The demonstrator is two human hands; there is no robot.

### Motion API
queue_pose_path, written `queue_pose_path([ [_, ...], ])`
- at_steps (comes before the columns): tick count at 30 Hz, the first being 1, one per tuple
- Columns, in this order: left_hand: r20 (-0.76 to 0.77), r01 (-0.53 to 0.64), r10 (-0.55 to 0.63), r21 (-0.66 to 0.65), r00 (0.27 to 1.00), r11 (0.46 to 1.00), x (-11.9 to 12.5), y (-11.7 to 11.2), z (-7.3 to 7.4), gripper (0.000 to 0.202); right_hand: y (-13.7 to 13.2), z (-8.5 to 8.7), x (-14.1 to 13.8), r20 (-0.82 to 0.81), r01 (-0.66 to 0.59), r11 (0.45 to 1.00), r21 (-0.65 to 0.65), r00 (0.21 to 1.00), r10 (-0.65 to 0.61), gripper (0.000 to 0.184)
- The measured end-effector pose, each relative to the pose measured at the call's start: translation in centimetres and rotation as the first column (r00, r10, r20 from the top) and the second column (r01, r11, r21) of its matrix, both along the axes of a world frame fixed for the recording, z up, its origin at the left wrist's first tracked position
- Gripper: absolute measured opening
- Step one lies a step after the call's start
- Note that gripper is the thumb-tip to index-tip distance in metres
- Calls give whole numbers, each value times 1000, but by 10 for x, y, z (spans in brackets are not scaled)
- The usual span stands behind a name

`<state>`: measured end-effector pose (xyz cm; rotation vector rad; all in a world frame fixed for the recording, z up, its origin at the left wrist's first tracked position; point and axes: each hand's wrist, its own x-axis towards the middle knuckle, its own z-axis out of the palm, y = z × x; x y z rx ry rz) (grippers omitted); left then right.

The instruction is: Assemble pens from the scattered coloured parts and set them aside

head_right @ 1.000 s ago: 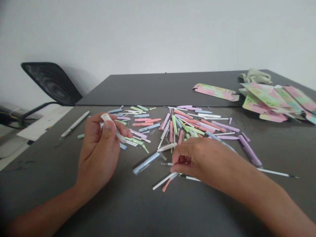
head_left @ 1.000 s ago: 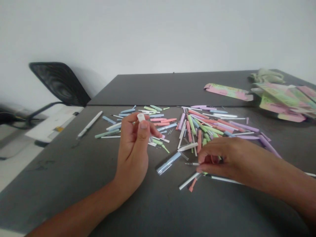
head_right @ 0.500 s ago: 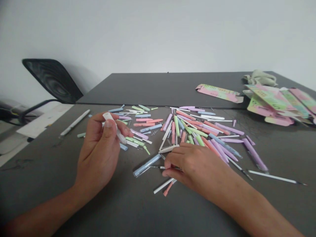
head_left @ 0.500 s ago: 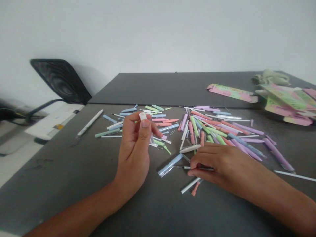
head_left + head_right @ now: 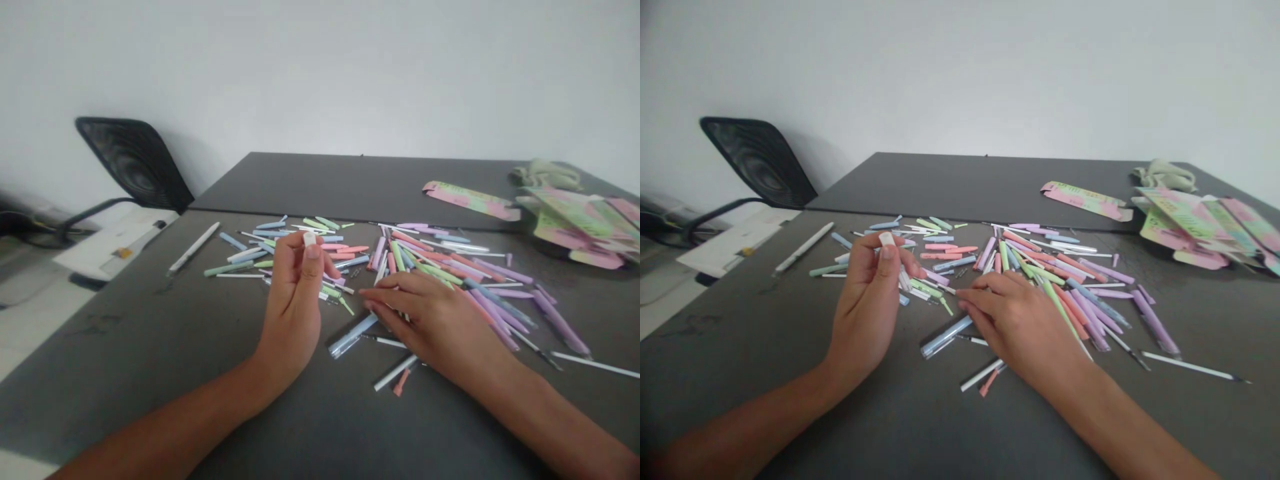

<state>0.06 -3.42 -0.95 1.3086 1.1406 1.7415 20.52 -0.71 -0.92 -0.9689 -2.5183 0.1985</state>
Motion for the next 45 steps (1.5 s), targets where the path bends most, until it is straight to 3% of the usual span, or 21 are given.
queue_pose_path([
  [5,60,-8,9,-13,998,1000,1,0,0,21,14,-3,-18,178,81,996,-37,981,-73,22],
  [15,35,11,-11,13,999,1000,2,0,-2,21,22,-1,-28,218,69,997,-31,974,-61,27],
  [23,64,20,-18,-23,998,1000,2,-1,-2,21,21,-4,-33,164,78,997,-22,984,-74,26],
  [29,287,113,-90,-63,954,992,4,1,2,19,20,0,-18,49,105,994,-29,993,-104,18],
  [32,372,165,-121,-89,920,982,3,2,6,17,21,2,-9,-25,119,988,-99,992,-122,15],
  [35,411,223,-156,-121,898,967,1,3,7,15,22,4,-1,-72,155,952,-262,981,-180,16],
  [38,356,264,-185,-186,916,946,0,3,5,23,19,8,5,-118,163,875,-456,963,-241,24],
  [41,181,234,-190,-261,965,937,-1,3,3,23,16,12,7,-198,128,799,-587,934,-296,31],
  [45,-65,178,-208,-308,976,934,-3,3,3,20,12,17,3,-334,50,772,-634,883,-330,31],
])
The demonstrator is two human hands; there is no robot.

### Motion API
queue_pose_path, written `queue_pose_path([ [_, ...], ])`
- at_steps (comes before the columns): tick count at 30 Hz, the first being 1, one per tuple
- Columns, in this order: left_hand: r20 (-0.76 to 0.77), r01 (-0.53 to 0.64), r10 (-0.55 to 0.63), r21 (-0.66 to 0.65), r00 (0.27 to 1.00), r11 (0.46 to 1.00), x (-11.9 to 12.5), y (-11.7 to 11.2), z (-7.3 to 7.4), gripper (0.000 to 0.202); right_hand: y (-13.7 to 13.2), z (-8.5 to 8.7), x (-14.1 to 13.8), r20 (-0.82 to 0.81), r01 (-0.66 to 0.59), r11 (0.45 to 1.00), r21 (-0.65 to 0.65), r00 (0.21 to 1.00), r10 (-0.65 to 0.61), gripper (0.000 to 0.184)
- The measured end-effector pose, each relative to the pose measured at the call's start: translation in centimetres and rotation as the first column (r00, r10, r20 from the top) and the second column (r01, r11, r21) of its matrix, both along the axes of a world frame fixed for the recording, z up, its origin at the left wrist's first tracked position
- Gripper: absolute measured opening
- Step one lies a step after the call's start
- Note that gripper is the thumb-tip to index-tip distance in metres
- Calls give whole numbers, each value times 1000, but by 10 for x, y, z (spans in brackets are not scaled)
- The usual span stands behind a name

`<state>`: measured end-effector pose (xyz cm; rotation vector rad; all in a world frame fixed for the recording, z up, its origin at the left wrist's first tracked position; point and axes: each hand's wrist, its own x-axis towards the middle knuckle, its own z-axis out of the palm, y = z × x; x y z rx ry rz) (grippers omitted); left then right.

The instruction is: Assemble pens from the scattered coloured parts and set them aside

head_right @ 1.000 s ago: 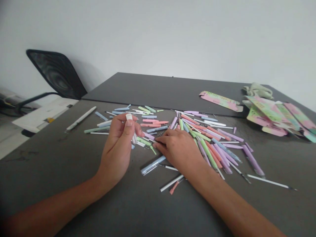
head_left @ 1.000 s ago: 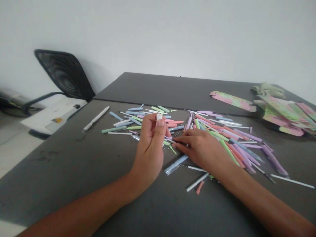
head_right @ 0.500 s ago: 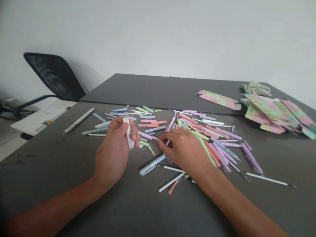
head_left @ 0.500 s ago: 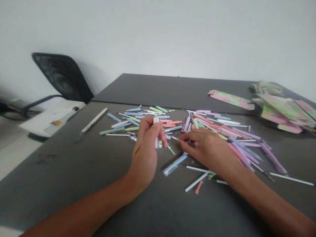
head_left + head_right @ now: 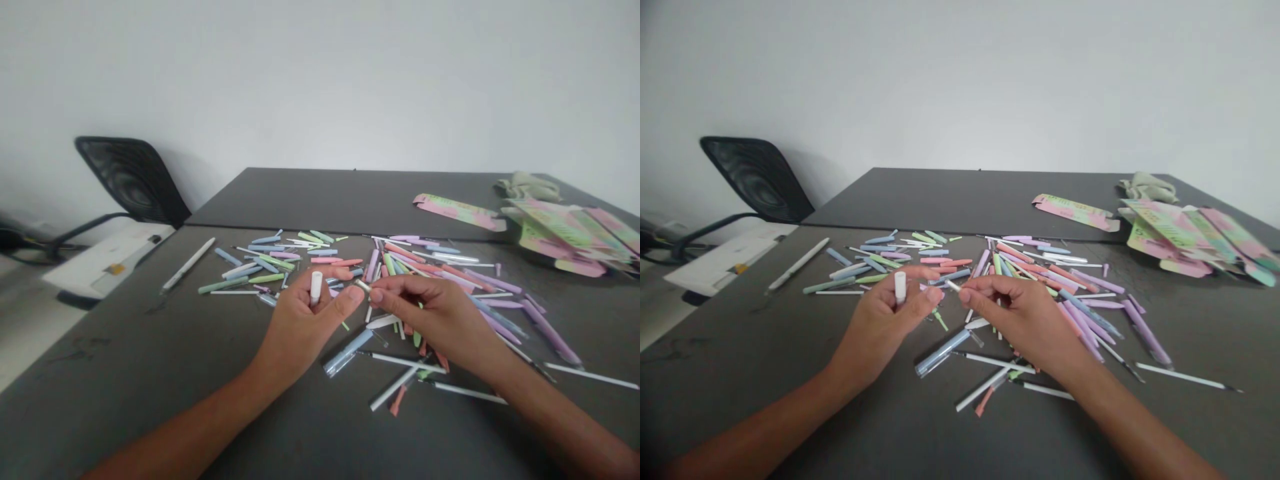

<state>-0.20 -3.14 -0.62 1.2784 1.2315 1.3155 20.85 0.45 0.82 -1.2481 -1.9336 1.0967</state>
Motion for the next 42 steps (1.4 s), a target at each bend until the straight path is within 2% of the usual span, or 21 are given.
queue_pose_path([
  [3,-56,21,-22,-24,998,1000,0,1,-1,26,-2,1,-5,-98,-3,1000,-29,995,0,29],
  [7,-114,-6,-1,-69,994,998,0,1,-4,26,-4,-3,-10,-209,-42,990,-133,978,13,29],
  [13,-140,-4,-6,-71,990,997,0,0,-3,27,-7,-8,-10,-227,-41,984,-176,974,0,28],
  [20,-7,-23,22,-81,1000,996,-1,0,-7,26,-8,-3,-11,-230,-29,975,-221,973,-23,26],
  [24,145,-12,26,-96,989,995,-2,2,-7,28,-5,4,-7,-166,-8,984,-176,986,-22,23],
  [27,360,66,-19,-117,933,991,-3,5,0,23,-2,8,0,-101,-33,981,-192,995,14,25],
  [30,570,215,-91,-154,817,964,-5,5,9,15,-2,10,3,-102,-67,959,-274,994,40,39],
  [33,697,354,-113,-212,708,911,-6,4,15,14,-3,11,-1,-208,-176,890,-420,974,94,52],
  [35,738,420,-120,-236,664,876,-7,3,15,13,-5,11,-5,-308,-260,831,-491,945,113,54],
  [37,759,475,-135,-248,636,844,-8,2,14,11,-7,9,-7,-381,-312,801,-511,918,114,54],
  [39,771,519,-155,-251,617,817,-9,1,13,12,-8,8,-8,-402,-335,805,-490,906,133,53],
  [42,785,587,-202,-240,586,773,-11,-1,10,13,-12,8,-6,-365,-286,859,-425,922,126,53],
])
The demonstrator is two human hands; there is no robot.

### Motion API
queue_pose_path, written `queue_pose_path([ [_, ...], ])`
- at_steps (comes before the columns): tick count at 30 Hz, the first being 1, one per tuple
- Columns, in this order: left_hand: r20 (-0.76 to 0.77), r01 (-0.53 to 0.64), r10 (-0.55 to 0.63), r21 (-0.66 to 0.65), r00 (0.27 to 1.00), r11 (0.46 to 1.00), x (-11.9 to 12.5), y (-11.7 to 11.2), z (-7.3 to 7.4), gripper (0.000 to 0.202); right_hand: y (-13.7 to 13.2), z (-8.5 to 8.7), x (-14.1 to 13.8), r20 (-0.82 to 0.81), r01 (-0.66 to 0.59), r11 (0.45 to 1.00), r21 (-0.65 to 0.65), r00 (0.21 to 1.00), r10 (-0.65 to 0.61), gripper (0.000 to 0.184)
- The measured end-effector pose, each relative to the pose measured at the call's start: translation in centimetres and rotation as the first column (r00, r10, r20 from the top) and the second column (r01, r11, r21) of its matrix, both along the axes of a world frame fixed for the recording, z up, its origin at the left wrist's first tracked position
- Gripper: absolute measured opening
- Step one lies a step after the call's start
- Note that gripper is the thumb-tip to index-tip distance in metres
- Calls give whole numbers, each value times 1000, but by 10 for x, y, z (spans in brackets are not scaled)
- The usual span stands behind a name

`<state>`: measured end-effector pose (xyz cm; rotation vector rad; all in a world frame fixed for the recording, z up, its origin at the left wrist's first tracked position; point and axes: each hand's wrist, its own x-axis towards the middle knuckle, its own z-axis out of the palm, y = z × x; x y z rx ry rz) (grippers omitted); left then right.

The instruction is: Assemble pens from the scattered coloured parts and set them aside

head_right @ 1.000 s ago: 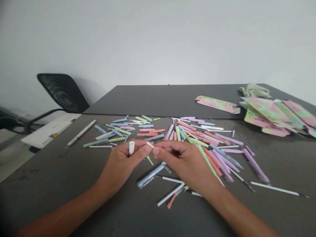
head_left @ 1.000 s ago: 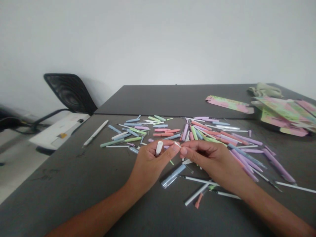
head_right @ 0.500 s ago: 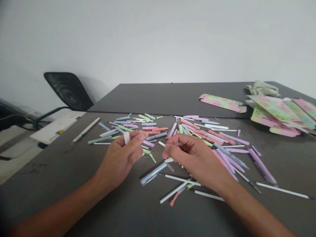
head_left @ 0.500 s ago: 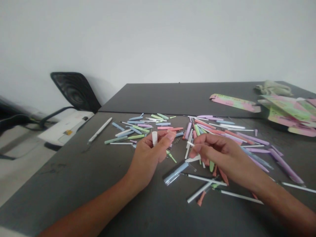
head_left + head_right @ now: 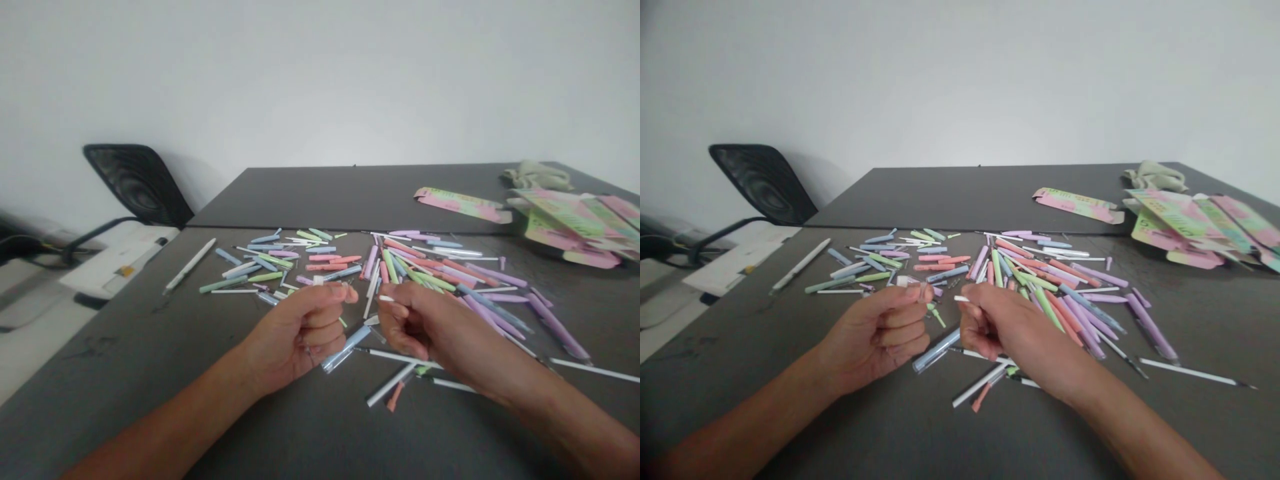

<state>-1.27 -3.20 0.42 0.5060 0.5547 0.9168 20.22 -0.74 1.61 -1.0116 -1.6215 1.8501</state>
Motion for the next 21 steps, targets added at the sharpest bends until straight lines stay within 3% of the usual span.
queue_pose_path([
  [5,-31,103,-101,74,994,992,0,-3,-1,19,-3,2,0,-72,92,996,-8,993,-93,52],
  [13,-156,151,-124,173,980,973,0,-3,-4,31,-1,3,2,-103,115,986,123,989,-102,36],
  [18,-345,233,-133,269,929,934,-2,0,-4,37,-10,13,10,6,-4,984,179,1000,3,47],
  [21,-474,303,-122,327,872,895,-4,0,-2,44,-14,15,12,42,-90,975,205,996,83,43],
])
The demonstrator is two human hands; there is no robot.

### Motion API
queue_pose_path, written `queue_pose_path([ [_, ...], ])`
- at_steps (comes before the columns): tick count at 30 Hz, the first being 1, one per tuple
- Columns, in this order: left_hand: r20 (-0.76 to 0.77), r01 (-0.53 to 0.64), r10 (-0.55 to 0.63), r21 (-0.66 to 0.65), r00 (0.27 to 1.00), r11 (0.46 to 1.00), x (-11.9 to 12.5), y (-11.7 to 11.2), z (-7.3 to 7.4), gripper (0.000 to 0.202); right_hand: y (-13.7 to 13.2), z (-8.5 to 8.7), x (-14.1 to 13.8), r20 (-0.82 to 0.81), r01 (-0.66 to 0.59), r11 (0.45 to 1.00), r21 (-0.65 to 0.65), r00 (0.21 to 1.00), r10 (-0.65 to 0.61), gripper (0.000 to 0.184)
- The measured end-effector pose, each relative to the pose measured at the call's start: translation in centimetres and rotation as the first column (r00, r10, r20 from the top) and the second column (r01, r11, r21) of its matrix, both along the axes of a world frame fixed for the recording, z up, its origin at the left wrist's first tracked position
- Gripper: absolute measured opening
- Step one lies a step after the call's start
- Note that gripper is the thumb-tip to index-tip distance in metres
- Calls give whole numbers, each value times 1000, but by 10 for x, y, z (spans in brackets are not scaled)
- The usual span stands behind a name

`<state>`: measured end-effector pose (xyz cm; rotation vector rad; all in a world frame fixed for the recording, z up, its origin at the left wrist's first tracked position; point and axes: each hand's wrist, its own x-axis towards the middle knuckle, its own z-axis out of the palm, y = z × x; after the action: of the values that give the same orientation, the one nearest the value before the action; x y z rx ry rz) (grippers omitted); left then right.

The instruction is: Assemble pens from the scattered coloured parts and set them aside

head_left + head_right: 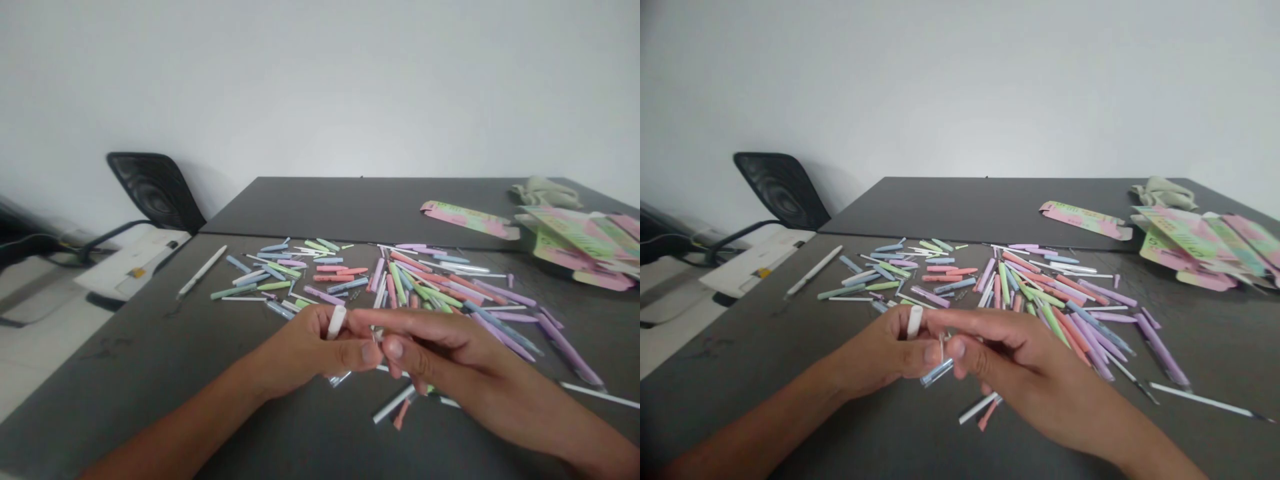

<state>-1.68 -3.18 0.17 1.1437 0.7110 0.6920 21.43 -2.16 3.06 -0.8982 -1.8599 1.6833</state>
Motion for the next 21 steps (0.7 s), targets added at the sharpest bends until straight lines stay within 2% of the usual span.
queue_pose_path([
  [4,-98,3,1,41,995,999,-4,-1,1,44,-1,1,-1,7,-15,990,140,1000,14,36],
  [8,-100,-18,20,22,995,1000,-6,-1,-1,42,0,1,-2,17,-11,965,261,1000,7,30],
  [12,-65,-50,50,2,997,999,-4,0,-3,42,1,2,-1,60,3,982,186,998,-15,30],
  [14,-67,-92,94,23,993,995,-2,-1,-2,43,2,2,1,64,40,979,198,997,-54,29],
  [17,-105,-171,180,88,978,981,2,-8,1,48,6,1,3,28,104,975,196,993,-112,25],
  [21,-100,-241,273,259,957,936,4,-21,7,53,9,2,2,-66,198,979,47,979,-195,27],
])
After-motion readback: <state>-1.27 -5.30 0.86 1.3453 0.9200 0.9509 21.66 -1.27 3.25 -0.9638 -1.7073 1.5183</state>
